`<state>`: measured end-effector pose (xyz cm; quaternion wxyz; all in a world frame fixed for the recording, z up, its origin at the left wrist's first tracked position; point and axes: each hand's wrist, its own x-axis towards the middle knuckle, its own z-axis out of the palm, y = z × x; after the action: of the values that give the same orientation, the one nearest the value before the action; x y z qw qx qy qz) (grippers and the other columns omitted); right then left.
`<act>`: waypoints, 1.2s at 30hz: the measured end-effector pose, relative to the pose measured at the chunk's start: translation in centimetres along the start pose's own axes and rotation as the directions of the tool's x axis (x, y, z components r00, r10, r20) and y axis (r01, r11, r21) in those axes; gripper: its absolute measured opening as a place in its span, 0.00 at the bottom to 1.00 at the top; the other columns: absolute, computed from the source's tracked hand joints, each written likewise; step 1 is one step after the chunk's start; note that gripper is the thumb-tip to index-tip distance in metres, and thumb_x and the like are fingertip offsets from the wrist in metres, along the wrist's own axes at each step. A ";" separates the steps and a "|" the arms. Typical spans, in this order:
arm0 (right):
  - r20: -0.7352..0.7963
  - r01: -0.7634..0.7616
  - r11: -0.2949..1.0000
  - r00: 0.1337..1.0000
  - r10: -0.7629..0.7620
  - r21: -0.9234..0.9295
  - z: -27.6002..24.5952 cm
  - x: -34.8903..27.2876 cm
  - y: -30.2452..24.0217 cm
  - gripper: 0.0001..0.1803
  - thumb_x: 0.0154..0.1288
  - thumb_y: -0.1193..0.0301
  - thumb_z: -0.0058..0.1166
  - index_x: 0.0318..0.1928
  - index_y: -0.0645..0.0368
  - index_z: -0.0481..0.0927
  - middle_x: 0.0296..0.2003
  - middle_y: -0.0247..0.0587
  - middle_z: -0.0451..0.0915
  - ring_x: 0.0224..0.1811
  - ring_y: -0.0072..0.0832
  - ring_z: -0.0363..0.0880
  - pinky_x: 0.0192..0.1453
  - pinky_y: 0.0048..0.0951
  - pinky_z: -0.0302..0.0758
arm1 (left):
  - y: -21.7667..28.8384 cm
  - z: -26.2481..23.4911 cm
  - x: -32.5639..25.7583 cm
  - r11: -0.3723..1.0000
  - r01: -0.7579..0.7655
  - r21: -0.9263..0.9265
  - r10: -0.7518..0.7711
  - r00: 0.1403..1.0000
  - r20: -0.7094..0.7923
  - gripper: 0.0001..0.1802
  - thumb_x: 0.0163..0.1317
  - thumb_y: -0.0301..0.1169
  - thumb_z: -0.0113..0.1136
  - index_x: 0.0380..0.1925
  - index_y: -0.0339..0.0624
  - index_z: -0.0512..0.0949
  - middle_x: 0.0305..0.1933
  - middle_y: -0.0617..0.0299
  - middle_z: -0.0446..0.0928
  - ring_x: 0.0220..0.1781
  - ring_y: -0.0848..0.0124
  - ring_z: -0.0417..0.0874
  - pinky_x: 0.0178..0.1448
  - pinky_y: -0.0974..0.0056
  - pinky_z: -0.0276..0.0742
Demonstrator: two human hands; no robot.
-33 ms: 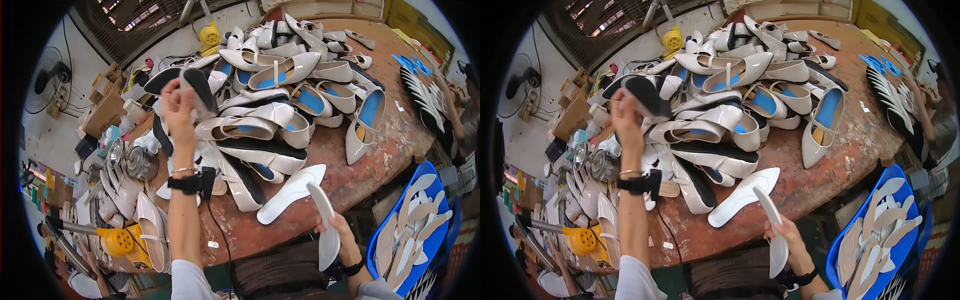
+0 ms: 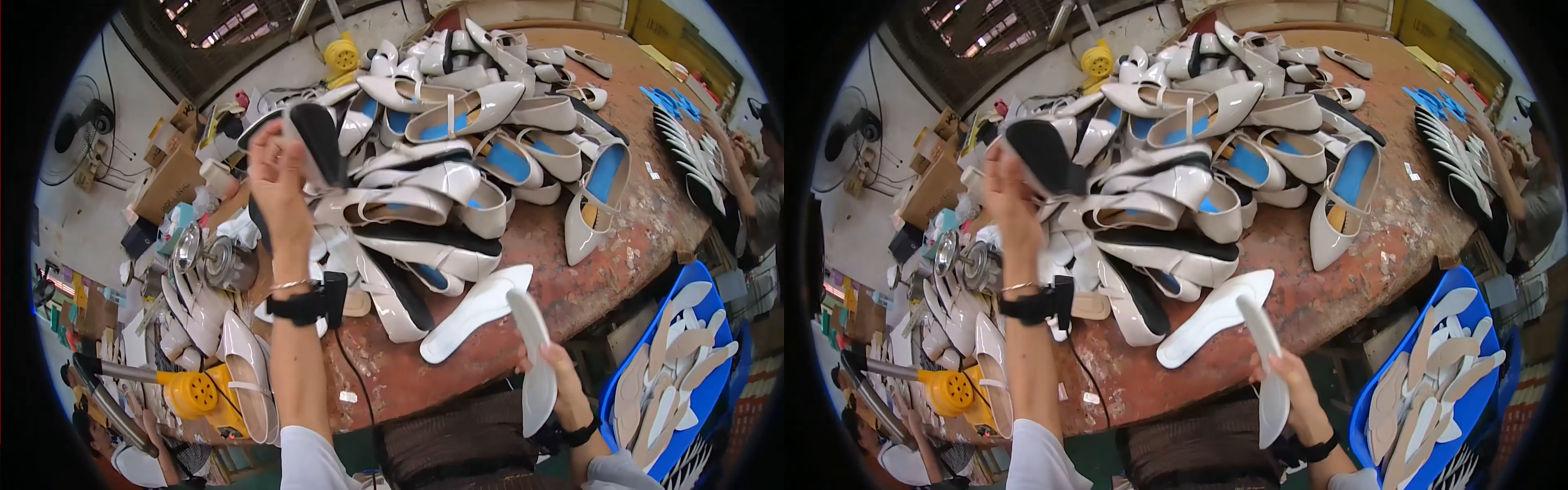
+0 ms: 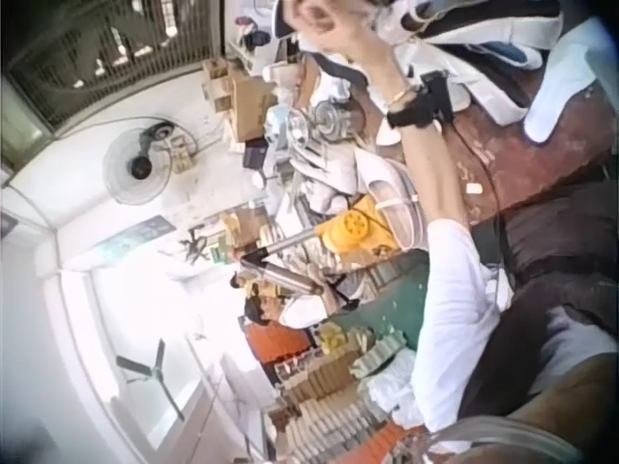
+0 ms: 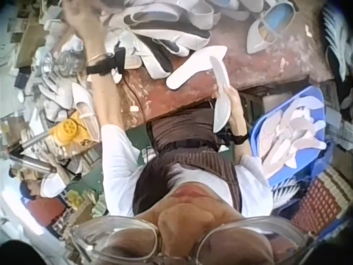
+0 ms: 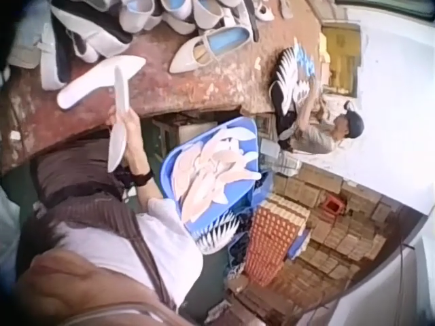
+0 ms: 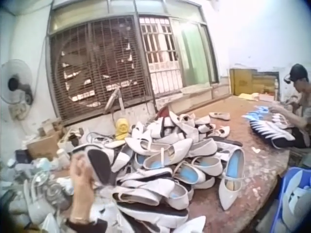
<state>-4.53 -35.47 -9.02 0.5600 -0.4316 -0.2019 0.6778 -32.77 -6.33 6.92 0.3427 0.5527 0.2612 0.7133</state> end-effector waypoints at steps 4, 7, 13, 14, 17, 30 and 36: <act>-0.105 0.027 0.999 0.994 -0.030 -0.029 -0.4 0.6 -1.4 0.32 0.76 0.46 0.43 0.56 0.66 0.75 0.36 0.40 0.81 0.32 0.23 0.79 0.38 0.23 0.77 | 12.8 4.1 -5.3 0.981 0.007 0.195 -0.044 0.981 0.189 0.31 0.50 0.36 0.79 0.51 0.35 0.75 0.44 0.59 0.80 0.43 0.71 0.84 0.47 0.70 0.81; -0.191 0.107 0.983 0.972 -0.135 -0.152 0.3 0.7 -2.3 0.40 0.75 0.38 0.34 0.56 0.66 0.75 0.31 0.38 0.81 0.27 0.22 0.79 0.31 0.23 0.75 | 14.9 2.3 -13.5 0.719 -0.224 0.657 -0.251 0.798 0.547 0.45 0.28 0.47 0.87 0.48 0.37 0.79 0.43 0.59 0.77 0.43 0.65 0.80 0.48 0.60 0.78; 0.025 0.142 0.891 0.989 -0.146 -0.432 1.5 -0.1 -1.4 0.36 0.78 0.45 0.33 0.57 0.68 0.78 0.35 0.36 0.81 0.35 0.22 0.77 0.43 0.22 0.72 | 5.8 -0.3 -30.8 0.406 0.127 0.905 -0.596 0.787 0.157 0.27 0.52 0.42 0.75 0.48 0.42 0.79 0.45 0.52 0.73 0.40 0.49 0.81 0.40 0.51 0.78; 0.008 0.117 0.893 0.992 -0.127 -0.435 2.0 -0.5 -1.2 0.36 0.78 0.45 0.33 0.57 0.68 0.78 0.35 0.36 0.81 0.35 0.22 0.77 0.43 0.22 0.72 | 4.7 -0.4 -32.5 0.355 0.173 0.919 -0.637 0.764 0.102 0.29 0.54 0.39 0.74 0.54 0.40 0.76 0.45 0.50 0.72 0.43 0.47 0.81 0.40 0.50 0.78; 0.302 0.387 0.462 0.920 -0.249 -0.798 3.2 -1.2 -0.8 0.27 0.74 0.57 0.45 0.59 0.69 0.78 0.53 0.48 0.80 0.46 0.34 0.74 0.54 0.34 0.69 | 6.0 -0.8 -33.7 0.396 0.109 0.912 -0.535 0.834 0.133 0.32 0.55 0.39 0.74 0.57 0.39 0.75 0.49 0.49 0.74 0.46 0.48 0.80 0.47 0.52 0.77; 0.800 0.805 -0.031 0.583 -0.143 -0.593 11.6 3.1 8.2 0.10 0.44 0.73 0.63 0.32 0.57 0.83 0.42 0.34 0.80 0.49 0.31 0.76 0.55 0.34 0.70 | 6.0 -16.5 -35.6 0.639 0.180 0.748 -0.383 0.918 0.106 0.68 0.49 0.63 0.72 0.75 0.34 0.44 0.75 0.35 0.54 0.76 0.43 0.58 0.76 0.45 0.57; 0.768 0.780 0.138 0.626 -0.140 -0.611 14.0 3.6 12.2 0.09 0.45 0.72 0.62 0.31 0.58 0.86 0.41 0.34 0.81 0.49 0.32 0.76 0.54 0.35 0.71 | 5.6 -16.6 -35.3 0.688 0.192 0.700 -0.392 0.910 0.136 0.79 0.42 0.64 0.76 0.76 0.42 0.28 0.76 0.32 0.49 0.76 0.41 0.57 0.76 0.43 0.57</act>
<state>-23.01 -32.76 -11.88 0.3123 -0.3632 -0.8261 0.2969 -44.49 -37.18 -14.59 0.2626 0.6826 0.5360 0.4217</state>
